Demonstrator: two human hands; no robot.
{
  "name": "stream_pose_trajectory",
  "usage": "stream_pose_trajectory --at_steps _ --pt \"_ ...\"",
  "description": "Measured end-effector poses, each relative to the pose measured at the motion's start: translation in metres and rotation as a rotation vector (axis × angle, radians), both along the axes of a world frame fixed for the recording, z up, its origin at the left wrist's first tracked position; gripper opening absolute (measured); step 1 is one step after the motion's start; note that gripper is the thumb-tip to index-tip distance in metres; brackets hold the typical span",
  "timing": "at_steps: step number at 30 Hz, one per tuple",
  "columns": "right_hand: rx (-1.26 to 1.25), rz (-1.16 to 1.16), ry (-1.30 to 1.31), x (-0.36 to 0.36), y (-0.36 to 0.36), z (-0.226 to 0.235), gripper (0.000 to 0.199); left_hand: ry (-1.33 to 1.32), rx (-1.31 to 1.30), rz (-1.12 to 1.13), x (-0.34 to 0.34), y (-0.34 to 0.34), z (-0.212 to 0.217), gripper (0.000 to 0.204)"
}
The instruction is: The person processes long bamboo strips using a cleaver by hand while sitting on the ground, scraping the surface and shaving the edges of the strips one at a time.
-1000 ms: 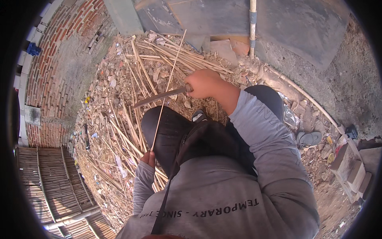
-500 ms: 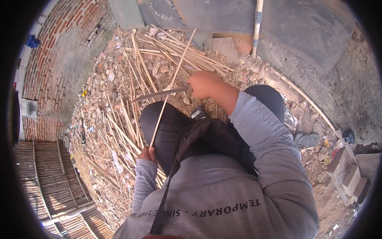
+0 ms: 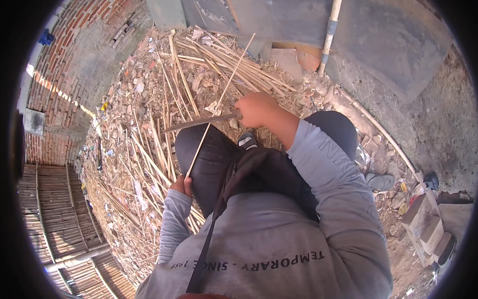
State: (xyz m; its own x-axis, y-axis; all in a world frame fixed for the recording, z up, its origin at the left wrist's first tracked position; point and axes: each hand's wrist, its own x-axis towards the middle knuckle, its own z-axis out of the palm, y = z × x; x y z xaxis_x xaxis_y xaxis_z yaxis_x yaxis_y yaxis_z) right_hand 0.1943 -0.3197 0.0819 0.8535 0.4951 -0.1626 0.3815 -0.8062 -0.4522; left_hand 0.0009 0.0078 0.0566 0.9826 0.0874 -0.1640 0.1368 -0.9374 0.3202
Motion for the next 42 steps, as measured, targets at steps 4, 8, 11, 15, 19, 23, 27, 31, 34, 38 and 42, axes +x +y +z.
stream_pose_trajectory --at_steps 4,8,11,15,19,23,27,31,34,38,42 --pt "0.181 -0.245 0.021 0.036 -0.027 -0.041 0.037 0.012 0.001 -0.005 0.004 -0.001 0.007 0.051" --pt "0.183 -0.269 0.031 0.048 -0.034 -0.042 0.039 0.067 0.078 0.042 0.006 -0.003 0.014 0.048" --pt "0.047 -0.126 0.059 0.026 -0.015 -0.028 0.04 0.082 0.077 0.034 0.003 -0.004 0.015 0.05" --pt "0.04 0.029 0.042 0.007 -0.006 -0.002 0.038 0.03 0.066 0.022 -0.001 0.0 0.0 0.047" --pt "0.062 -0.036 0.153 0.029 -0.03 -0.005 0.04 -0.05 0.067 0.054 -0.001 -0.007 -0.009 0.044" --pt "0.043 -0.119 0.072 0.027 -0.028 -0.018 0.04 -0.044 0.092 0.052 -0.004 -0.012 -0.006 0.043" --pt "0.009 -0.052 0.103 0.01 -0.012 -0.002 0.042 -0.001 0.071 0.02 -0.003 -0.008 0.001 0.043" --pt "0.037 -0.017 0.06 0.015 -0.019 -0.011 0.042 0.031 0.034 -0.004 0.002 -0.007 0.007 0.042" --pt "0.017 -0.034 0.1 0.025 -0.021 -0.025 0.042 0.052 0.032 -0.004 0.004 -0.006 0.008 0.042" --pt "-0.016 -0.04 0.051 0.019 -0.013 -0.02 0.038 0.075 0.044 -0.009 0.005 -0.004 0.008 0.043" --pt "0.001 -0.044 0.034 0.006 -0.006 0.001 0.035 0.053 0.007 -0.016 0.002 0.003 0.002 0.046"
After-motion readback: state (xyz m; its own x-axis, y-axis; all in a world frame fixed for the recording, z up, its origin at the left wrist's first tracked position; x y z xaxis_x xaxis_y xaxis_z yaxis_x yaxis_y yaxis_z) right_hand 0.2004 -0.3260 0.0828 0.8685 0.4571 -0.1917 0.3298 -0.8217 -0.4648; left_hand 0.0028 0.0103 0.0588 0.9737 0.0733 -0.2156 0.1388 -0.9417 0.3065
